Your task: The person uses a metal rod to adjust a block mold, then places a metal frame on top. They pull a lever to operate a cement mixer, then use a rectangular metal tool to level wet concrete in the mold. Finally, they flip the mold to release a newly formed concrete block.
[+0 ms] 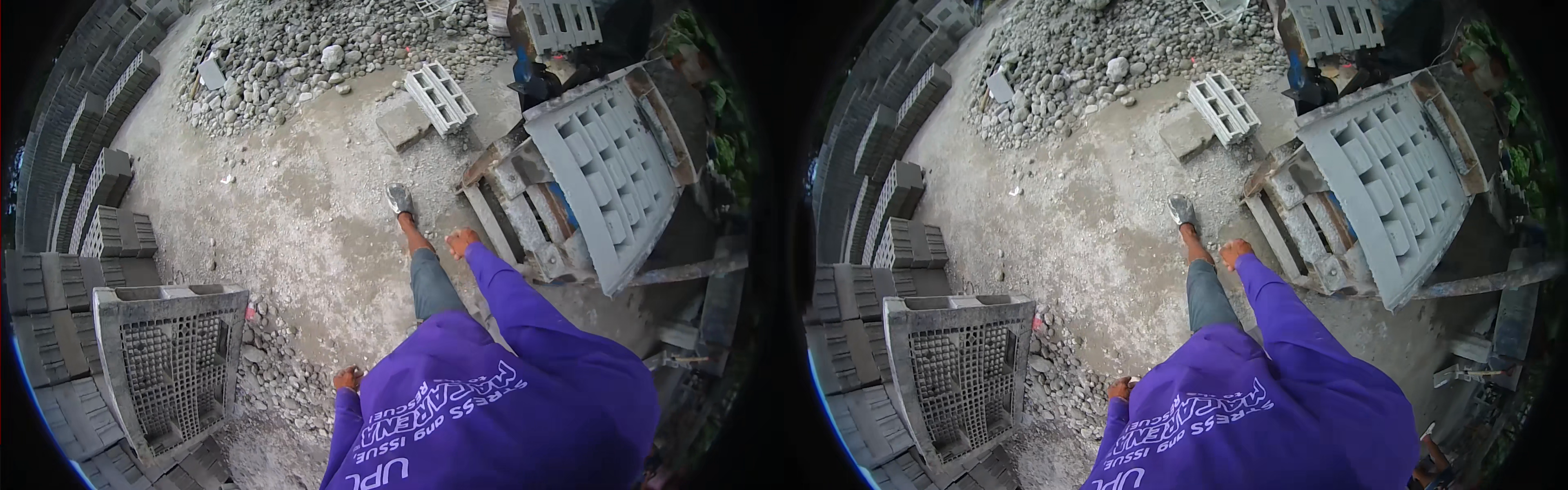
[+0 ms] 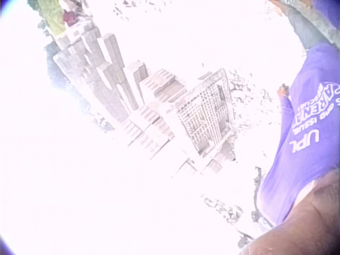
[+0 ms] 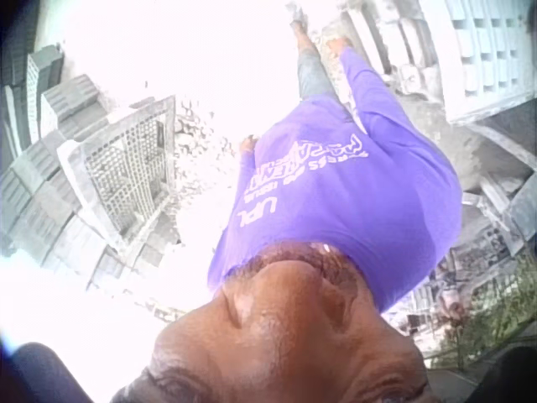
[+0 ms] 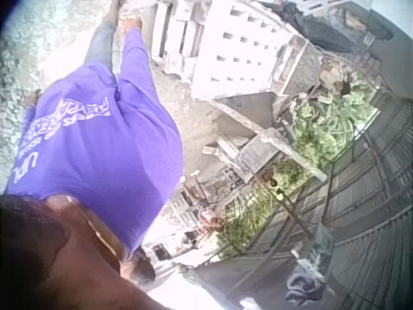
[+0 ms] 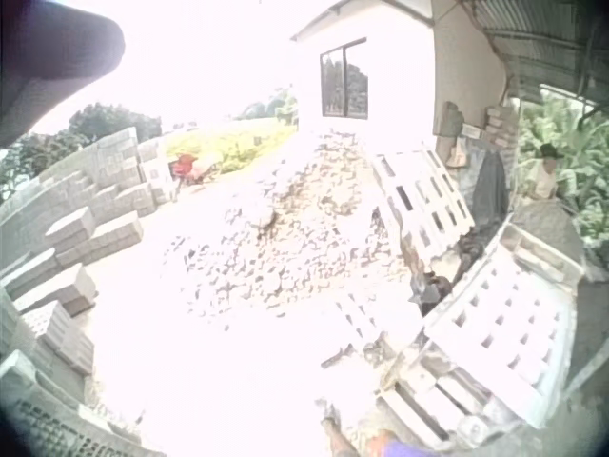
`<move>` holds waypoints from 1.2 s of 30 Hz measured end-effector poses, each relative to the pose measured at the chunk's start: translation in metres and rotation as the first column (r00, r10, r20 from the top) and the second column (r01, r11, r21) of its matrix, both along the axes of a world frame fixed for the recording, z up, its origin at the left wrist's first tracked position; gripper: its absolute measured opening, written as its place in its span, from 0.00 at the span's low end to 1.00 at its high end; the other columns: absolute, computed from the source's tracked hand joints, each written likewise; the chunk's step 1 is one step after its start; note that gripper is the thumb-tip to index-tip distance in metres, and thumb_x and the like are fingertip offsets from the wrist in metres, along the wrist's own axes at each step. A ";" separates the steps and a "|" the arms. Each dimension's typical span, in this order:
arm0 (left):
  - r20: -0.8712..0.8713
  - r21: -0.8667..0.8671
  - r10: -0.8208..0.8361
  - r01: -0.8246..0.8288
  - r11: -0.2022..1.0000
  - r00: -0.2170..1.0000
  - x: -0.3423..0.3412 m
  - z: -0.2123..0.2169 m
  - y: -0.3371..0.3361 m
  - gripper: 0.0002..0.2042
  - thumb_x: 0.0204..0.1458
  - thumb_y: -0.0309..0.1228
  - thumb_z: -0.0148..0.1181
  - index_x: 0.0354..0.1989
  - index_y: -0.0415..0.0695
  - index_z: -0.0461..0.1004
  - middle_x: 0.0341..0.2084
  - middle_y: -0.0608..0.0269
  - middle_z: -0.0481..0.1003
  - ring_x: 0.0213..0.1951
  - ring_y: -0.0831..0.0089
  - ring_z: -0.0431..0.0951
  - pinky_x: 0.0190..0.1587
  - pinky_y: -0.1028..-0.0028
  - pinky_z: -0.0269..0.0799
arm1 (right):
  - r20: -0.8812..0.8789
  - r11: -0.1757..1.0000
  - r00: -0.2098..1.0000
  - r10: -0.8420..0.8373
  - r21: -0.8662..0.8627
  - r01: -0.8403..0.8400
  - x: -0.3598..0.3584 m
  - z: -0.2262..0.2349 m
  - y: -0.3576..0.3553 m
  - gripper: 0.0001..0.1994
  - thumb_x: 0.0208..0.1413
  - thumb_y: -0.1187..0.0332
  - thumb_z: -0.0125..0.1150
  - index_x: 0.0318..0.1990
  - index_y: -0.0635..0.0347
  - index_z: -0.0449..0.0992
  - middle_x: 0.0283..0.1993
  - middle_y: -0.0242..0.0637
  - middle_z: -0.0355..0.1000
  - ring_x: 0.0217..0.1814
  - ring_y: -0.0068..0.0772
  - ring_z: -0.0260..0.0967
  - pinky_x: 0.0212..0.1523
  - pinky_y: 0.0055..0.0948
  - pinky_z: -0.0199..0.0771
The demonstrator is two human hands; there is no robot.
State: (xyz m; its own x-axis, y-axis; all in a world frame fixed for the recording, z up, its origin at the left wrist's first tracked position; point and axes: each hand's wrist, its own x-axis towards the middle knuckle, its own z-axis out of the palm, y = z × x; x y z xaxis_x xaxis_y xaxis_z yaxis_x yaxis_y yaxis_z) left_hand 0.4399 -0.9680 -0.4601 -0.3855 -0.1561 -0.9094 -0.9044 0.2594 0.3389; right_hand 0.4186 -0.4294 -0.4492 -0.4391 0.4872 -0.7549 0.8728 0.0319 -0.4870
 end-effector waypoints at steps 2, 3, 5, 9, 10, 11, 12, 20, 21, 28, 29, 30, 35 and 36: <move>0.056 -0.050 -0.042 0.045 0.998 0.998 -0.042 0.003 0.025 0.12 0.55 0.35 0.58 0.43 0.40 0.74 0.28 0.51 0.81 0.25 0.61 0.83 0.20 0.68 0.76 | -0.006 0.979 0.999 0.049 0.198 -0.047 -0.044 -0.070 0.053 0.13 0.54 0.58 0.57 0.30 0.57 0.81 0.32 0.41 0.80 0.33 0.41 0.79 0.40 0.38 0.78; 0.081 -0.062 -0.031 0.036 0.997 0.996 -0.069 0.000 0.038 0.12 0.56 0.35 0.58 0.43 0.40 0.75 0.28 0.51 0.81 0.25 0.62 0.83 0.20 0.68 0.76 | 0.000 0.964 0.999 0.051 0.260 -0.049 -0.073 -0.090 0.085 0.12 0.54 0.58 0.57 0.31 0.56 0.81 0.34 0.42 0.80 0.37 0.44 0.78 0.42 0.39 0.78; 0.136 -0.087 -0.013 0.025 0.996 0.991 -0.122 -0.009 0.068 0.12 0.56 0.35 0.58 0.41 0.40 0.75 0.28 0.51 0.81 0.25 0.63 0.83 0.20 0.69 0.75 | 0.030 0.942 1.000 0.009 0.335 -0.019 -0.121 -0.115 0.144 0.11 0.54 0.58 0.58 0.34 0.54 0.81 0.41 0.44 0.79 0.44 0.48 0.77 0.46 0.42 0.77; 0.053 -0.055 -0.270 0.273 0.961 0.961 -0.208 0.005 0.168 0.14 0.58 0.38 0.56 0.43 0.39 0.76 0.28 0.51 0.81 0.24 0.65 0.82 0.23 0.70 0.77 | 0.162 0.946 0.983 -0.083 0.323 0.027 -0.211 -0.213 0.258 0.18 0.54 0.56 0.61 0.50 0.52 0.78 0.53 0.46 0.76 0.54 0.52 0.73 0.53 0.46 0.73; 0.087 -0.075 -0.216 0.222 0.972 0.973 -0.225 0.007 0.191 0.15 0.58 0.39 0.56 0.44 0.39 0.76 0.28 0.51 0.81 0.24 0.65 0.82 0.24 0.70 0.77 | 0.169 0.925 0.977 -0.126 0.376 0.054 -0.233 -0.232 0.279 0.21 0.54 0.56 0.62 0.54 0.53 0.76 0.54 0.46 0.75 0.56 0.53 0.72 0.54 0.47 0.72; 0.123 -0.106 -0.151 0.164 0.981 0.981 -0.236 0.007 0.209 0.16 0.59 0.40 0.56 0.45 0.39 0.76 0.28 0.51 0.81 0.24 0.66 0.82 0.25 0.71 0.77 | 0.145 0.912 0.979 -0.144 0.403 0.074 -0.260 -0.243 0.297 0.22 0.54 0.56 0.63 0.54 0.56 0.75 0.55 0.48 0.74 0.56 0.53 0.71 0.56 0.47 0.71; 0.170 -0.134 -0.163 0.186 0.973 0.972 -0.246 0.001 0.221 0.17 0.59 0.40 0.55 0.46 0.38 0.76 0.28 0.51 0.81 0.25 0.65 0.82 0.26 0.71 0.77 | 0.119 0.893 0.978 -0.169 0.439 0.101 -0.286 -0.254 0.323 0.23 0.54 0.56 0.64 0.55 0.59 0.74 0.55 0.49 0.74 0.57 0.54 0.70 0.57 0.47 0.70; 0.472 -0.244 -0.212 0.358 0.901 0.856 -0.310 0.008 0.261 0.20 0.60 0.43 0.55 0.47 0.35 0.74 0.30 0.49 0.81 0.27 0.65 0.83 0.28 0.70 0.78 | 0.308 0.692 0.950 0.058 0.673 -0.261 -0.338 -0.379 0.418 0.28 0.50 0.58 0.68 0.55 0.66 0.72 0.52 0.54 0.74 0.57 0.56 0.68 0.62 0.47 0.59; 0.482 -0.251 -0.217 0.372 0.894 0.849 -0.316 0.010 0.265 0.20 0.60 0.43 0.55 0.47 0.35 0.74 0.30 0.49 0.81 0.27 0.65 0.83 0.29 0.70 0.78 | 0.338 0.721 0.938 0.080 0.630 -0.289 -0.340 -0.379 0.423 0.27 0.51 0.59 0.66 0.55 0.66 0.73 0.51 0.54 0.74 0.57 0.55 0.68 0.62 0.47 0.59; 0.356 -0.209 -0.250 0.337 0.918 0.901 -0.364 0.020 0.280 0.19 0.60 0.43 0.56 0.46 0.37 0.75 0.29 0.51 0.81 0.26 0.66 0.82 0.28 0.70 0.78 | 0.233 0.861 0.969 0.080 0.474 -0.186 -0.334 -0.336 0.438 0.26 0.49 0.59 0.65 0.51 0.71 0.74 0.48 0.59 0.76 0.54 0.58 0.72 0.58 0.50 0.66; 0.304 -0.195 -0.248 0.314 0.929 0.920 -0.368 0.020 0.281 0.19 0.60 0.42 0.56 0.45 0.37 0.75 0.29 0.51 0.80 0.26 0.66 0.82 0.28 0.71 0.78 | 0.198 0.880 0.976 0.095 0.441 -0.175 -0.342 -0.318 0.438 0.27 0.49 0.58 0.65 0.51 0.71 0.74 0.49 0.59 0.75 0.54 0.58 0.72 0.58 0.49 0.67; 0.259 -0.180 -0.250 0.301 0.936 0.933 -0.375 0.018 0.284 0.18 0.60 0.42 0.55 0.45 0.37 0.76 0.29 0.52 0.80 0.25 0.66 0.82 0.28 0.71 0.77 | 0.128 0.882 0.990 0.063 0.457 -0.116 -0.339 -0.306 0.439 0.27 0.49 0.58 0.63 0.52 0.72 0.75 0.50 0.61 0.75 0.54 0.60 0.72 0.56 0.48 0.69; 0.159 -0.052 -0.337 0.349 0.936 0.928 -0.410 0.022 0.299 0.17 0.60 0.42 0.55 0.45 0.39 0.75 0.30 0.52 0.81 0.26 0.67 0.82 0.28 0.70 0.77 | -0.245 0.876 0.939 -0.242 0.361 0.320 -0.330 -0.249 0.419 0.20 0.48 0.58 0.63 0.37 0.72 0.75 0.34 0.50 0.78 0.35 0.45 0.75 0.38 0.41 0.73; 0.146 -0.028 -0.323 0.330 0.944 0.935 -0.410 0.021 0.300 0.17 0.60 0.42 0.55 0.45 0.39 0.75 0.31 0.53 0.81 0.26 0.67 0.81 0.27 0.70 0.77 | -0.261 0.907 0.923 -0.283 0.239 0.346 -0.331 -0.222 0.406 0.19 0.49 0.59 0.63 0.33 0.71 0.73 0.30 0.46 0.76 0.31 0.40 0.73 0.34 0.39 0.71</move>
State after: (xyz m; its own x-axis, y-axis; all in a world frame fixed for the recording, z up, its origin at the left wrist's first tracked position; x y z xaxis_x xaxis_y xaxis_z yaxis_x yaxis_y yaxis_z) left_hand 0.0297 -0.6684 -0.4390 -0.2948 -0.0908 -0.9513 -0.8038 0.5618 0.1955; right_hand 0.0871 -0.0231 -0.6709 -0.3644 0.8010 -0.4750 0.7342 -0.0666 -0.6757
